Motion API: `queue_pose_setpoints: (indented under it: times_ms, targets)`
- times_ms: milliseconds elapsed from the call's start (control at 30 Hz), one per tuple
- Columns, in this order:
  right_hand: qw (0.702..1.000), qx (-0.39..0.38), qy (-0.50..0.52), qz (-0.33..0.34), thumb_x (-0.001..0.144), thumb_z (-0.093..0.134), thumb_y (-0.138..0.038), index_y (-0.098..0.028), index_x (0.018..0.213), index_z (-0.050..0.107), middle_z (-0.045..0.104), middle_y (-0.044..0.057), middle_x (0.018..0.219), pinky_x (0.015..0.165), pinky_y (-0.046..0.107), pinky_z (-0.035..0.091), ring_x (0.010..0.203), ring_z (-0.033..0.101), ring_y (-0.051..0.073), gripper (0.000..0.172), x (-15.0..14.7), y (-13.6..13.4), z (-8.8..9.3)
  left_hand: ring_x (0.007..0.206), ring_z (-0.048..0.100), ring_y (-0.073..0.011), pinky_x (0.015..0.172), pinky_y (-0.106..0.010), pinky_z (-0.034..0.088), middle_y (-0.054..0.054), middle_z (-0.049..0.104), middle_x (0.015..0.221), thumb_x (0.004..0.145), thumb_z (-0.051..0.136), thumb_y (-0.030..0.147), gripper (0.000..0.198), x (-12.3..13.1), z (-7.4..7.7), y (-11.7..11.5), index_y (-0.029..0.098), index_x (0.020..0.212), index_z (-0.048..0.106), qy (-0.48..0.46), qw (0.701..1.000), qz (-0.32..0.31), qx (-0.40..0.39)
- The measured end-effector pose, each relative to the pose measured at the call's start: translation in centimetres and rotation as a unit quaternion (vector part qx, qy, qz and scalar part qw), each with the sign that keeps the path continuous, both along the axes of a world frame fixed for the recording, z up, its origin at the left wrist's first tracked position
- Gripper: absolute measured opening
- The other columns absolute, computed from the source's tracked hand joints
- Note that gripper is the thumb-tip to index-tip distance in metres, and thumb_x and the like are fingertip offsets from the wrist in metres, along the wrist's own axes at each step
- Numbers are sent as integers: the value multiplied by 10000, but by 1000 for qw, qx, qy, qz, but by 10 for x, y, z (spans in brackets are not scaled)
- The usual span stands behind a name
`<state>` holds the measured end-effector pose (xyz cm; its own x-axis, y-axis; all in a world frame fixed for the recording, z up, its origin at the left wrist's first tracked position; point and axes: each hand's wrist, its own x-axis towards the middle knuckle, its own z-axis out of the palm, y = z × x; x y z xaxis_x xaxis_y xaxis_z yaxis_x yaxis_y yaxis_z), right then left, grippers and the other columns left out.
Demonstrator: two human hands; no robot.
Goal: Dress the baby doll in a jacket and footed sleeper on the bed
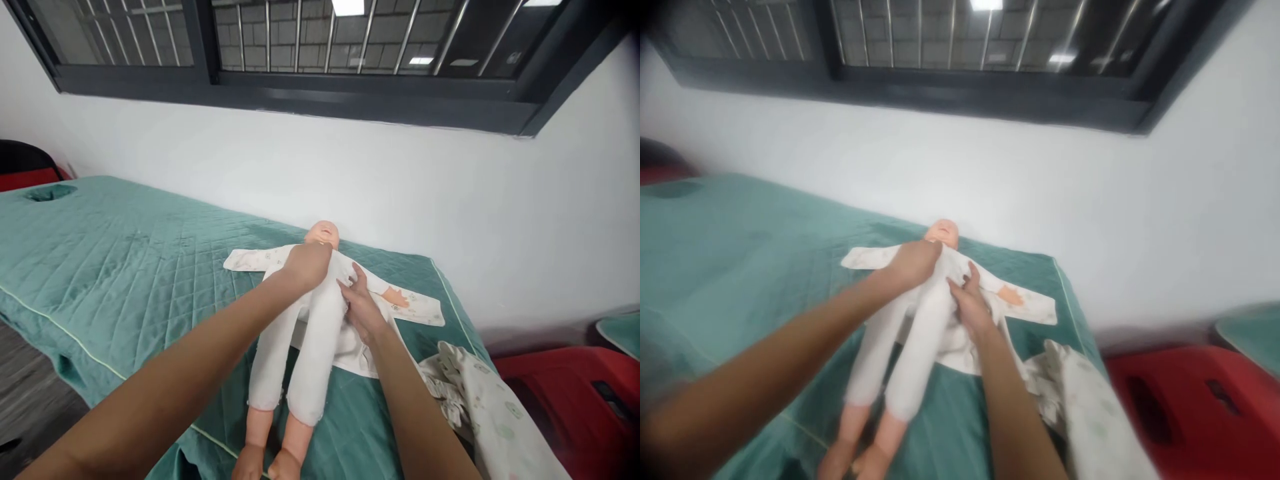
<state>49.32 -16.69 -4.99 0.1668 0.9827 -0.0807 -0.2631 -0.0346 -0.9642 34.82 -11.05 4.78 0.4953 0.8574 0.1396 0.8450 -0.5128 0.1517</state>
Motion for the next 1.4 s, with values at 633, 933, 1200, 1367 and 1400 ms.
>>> queue_pose_setpoints:
  times_ms: [633,933,1200,1367,1400]
  targets:
    - [978,-24,-206,1,778,688,-572,-338,1514,183,415,147,1486,1051,451,442,1292,505,271,923,16,5,-3,979,544,-262,818,-406,495,-69,580,1035,935,544,302,131,-95,-59,-120,194,1008,558,-96,993,35,61]
    - [978,-21,-207,16,787,671,-578,-334,1514,164,432,144,1478,1065,467,438,1247,556,264,919,21,9,-9,882,543,-243,802,-412,465,-60,613,914,996,408,225,192,-79,-60,-122,177,913,574,-62,991,-64,103]
    - [976,-14,-217,17,785,675,-563,-314,1512,183,462,135,1460,1078,462,428,1255,545,262,913,23,11,-11,941,601,-191,838,-333,501,-38,650,1010,977,448,349,203,-112,-78,-65,215,973,602,-280,959,1,46]
    - [977,-6,-212,22,789,677,-559,-293,1500,190,467,155,1437,1047,434,455,1215,567,247,902,22,10,-9,1243,525,-256,1049,-422,417,-84,589,1336,948,457,364,361,-146,-120,-6,204,1250,575,-173,980,91,36]
    - [977,-5,-212,23,788,678,-562,-292,1500,192,465,157,1438,1044,434,457,1204,575,247,903,23,10,-9,1244,527,-256,1046,-420,417,-78,596,1335,951,446,366,359,-151,-125,1,209,1244,584,-155,982,107,23]
